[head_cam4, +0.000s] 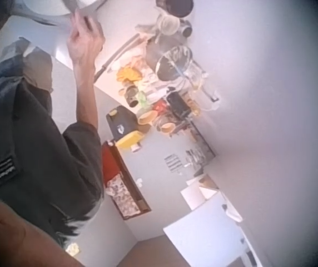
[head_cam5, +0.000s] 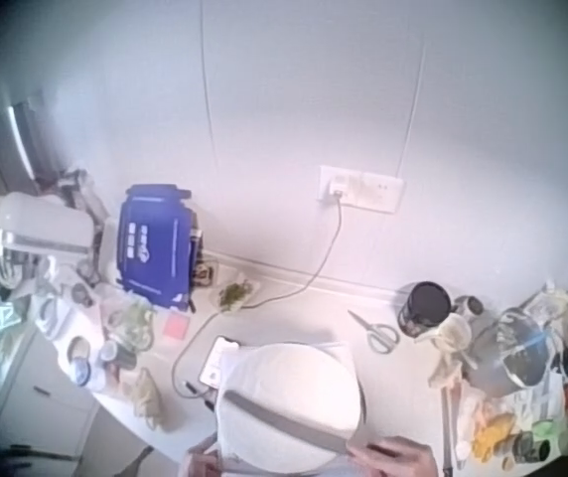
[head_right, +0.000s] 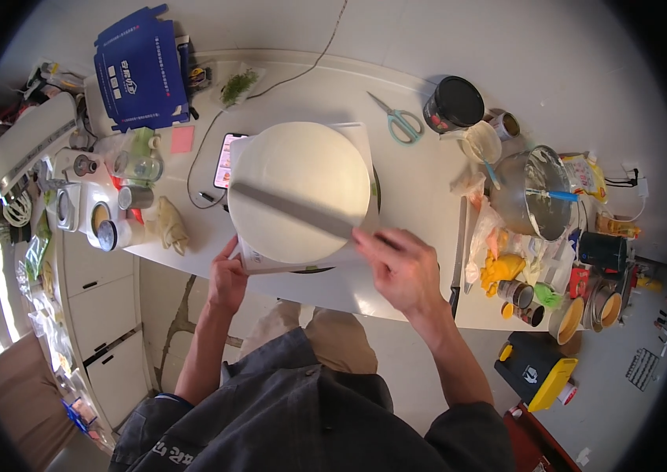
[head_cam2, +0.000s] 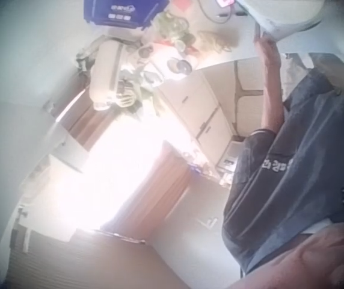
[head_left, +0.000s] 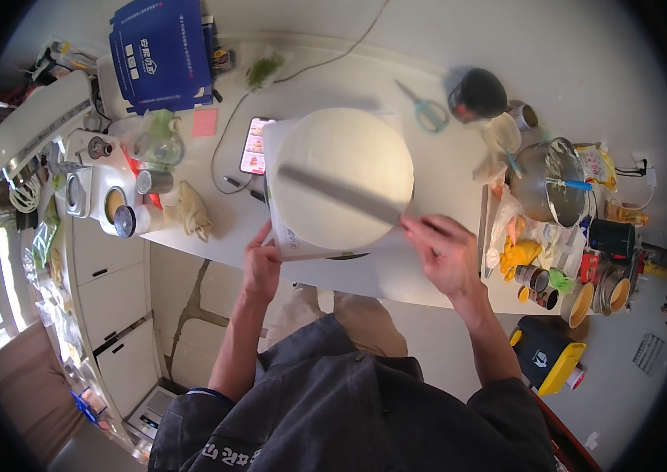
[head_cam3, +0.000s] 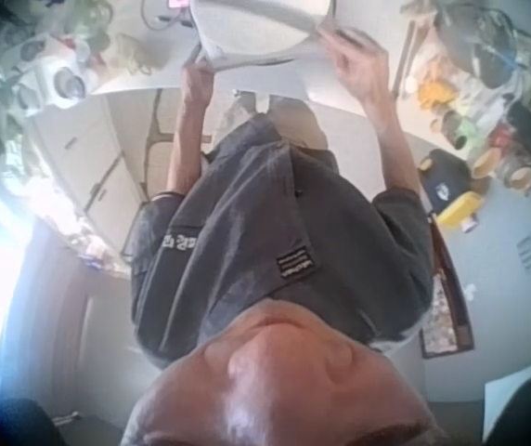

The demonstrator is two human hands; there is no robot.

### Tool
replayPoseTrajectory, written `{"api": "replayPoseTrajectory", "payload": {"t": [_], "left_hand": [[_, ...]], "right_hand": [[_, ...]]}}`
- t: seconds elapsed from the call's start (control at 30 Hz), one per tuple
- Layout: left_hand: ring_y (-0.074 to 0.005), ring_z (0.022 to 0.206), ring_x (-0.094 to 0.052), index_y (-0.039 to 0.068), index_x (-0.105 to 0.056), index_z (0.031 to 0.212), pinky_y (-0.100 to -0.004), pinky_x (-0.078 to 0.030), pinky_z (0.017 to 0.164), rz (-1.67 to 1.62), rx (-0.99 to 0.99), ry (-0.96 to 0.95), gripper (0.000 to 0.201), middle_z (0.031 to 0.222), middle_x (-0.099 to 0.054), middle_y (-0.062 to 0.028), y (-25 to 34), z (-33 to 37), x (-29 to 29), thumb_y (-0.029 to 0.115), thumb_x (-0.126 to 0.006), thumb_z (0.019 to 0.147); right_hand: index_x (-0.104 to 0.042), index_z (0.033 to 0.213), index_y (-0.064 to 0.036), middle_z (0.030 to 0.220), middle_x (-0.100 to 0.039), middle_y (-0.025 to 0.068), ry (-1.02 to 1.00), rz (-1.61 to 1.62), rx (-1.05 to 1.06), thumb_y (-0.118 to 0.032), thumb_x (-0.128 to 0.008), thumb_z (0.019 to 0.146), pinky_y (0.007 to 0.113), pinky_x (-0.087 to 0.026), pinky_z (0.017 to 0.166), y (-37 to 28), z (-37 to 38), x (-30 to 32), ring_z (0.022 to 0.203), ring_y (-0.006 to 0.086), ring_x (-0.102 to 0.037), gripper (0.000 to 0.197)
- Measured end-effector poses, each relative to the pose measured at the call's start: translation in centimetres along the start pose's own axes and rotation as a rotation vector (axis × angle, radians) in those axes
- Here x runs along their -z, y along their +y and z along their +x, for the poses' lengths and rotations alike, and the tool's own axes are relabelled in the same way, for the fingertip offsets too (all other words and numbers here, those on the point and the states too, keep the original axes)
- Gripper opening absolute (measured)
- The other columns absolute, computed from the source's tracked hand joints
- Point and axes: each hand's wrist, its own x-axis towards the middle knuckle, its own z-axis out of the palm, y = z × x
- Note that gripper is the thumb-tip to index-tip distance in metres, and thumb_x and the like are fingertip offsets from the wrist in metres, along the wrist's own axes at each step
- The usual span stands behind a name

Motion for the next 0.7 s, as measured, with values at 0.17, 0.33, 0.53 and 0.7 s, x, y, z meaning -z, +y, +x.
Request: {"api": "replayPoseTrajectory", "payload": {"t": [0.17,0.33,0.53,0.7], "left_hand": [[-0.0387,0.127,-0.057,-0.01,-0.024,0.156,-0.0487,-0.042,0.115,-0.303,-0.133,0.089,0.087,0.145,-0.049,-0.0297,-1.4,-0.4,0.9,-0.014,-0.038,0.069],[-0.0454,0.135,-0.051,-0.013,-0.016,0.157,-0.0518,-0.038,0.119,-0.207,-0.016,0.026,0.09,0.147,-0.045,-0.0354,-2.1,-1.4,-0.4,-0.015,-0.036,0.068],[-0.0456,0.139,-0.048,-0.014,-0.012,0.157,-0.0514,-0.037,0.12,-0.142,-0.08,-0.017,0.091,0.149,-0.042,-0.0378,-0.8,-1.2,-0.9,-0.014,-0.036,0.069],[-0.0433,0.137,-0.05,-0.014,-0.017,0.156,-0.0498,-0.038,0.12,-0.104,-0.072,-0.013,0.089,0.147,-0.046,-0.0355,-0.2,-0.6,-0.4,-0.012,-0.037,0.069]], "right_hand": [[-0.077,0.112,-0.0085,0.089,-0.072,0.0115,0.155,-0.077,-0.136,0.001,-0.073,0.085,0.036,-0.056,0.064,2.5,3.3,0.4,0.073,0.0274,-0.069,0.029],[-0.077,0.113,-0.0094,0.09,-0.073,0.0126,0.159,-0.138,-0.17,-0.006,-0.071,0.091,0.037,-0.054,0.062,4.5,4.1,1.2,0.072,0.0288,-0.069,0.023],[-0.077,0.112,-0.0102,0.091,-0.074,0.0112,0.116,-0.122,-0.207,-0.005,-0.072,0.09,0.036,-0.055,0.063,4.7,3.7,0.7,0.072,0.0279,-0.069,0.024],[-0.078,0.111,-0.0117,0.092,-0.074,0.0092,0.085,-0.124,-0.139,-0.002,-0.073,0.086,0.035,-0.056,0.064,3.8,2.6,0.4,0.074,0.0262,-0.07,0.027]]}}
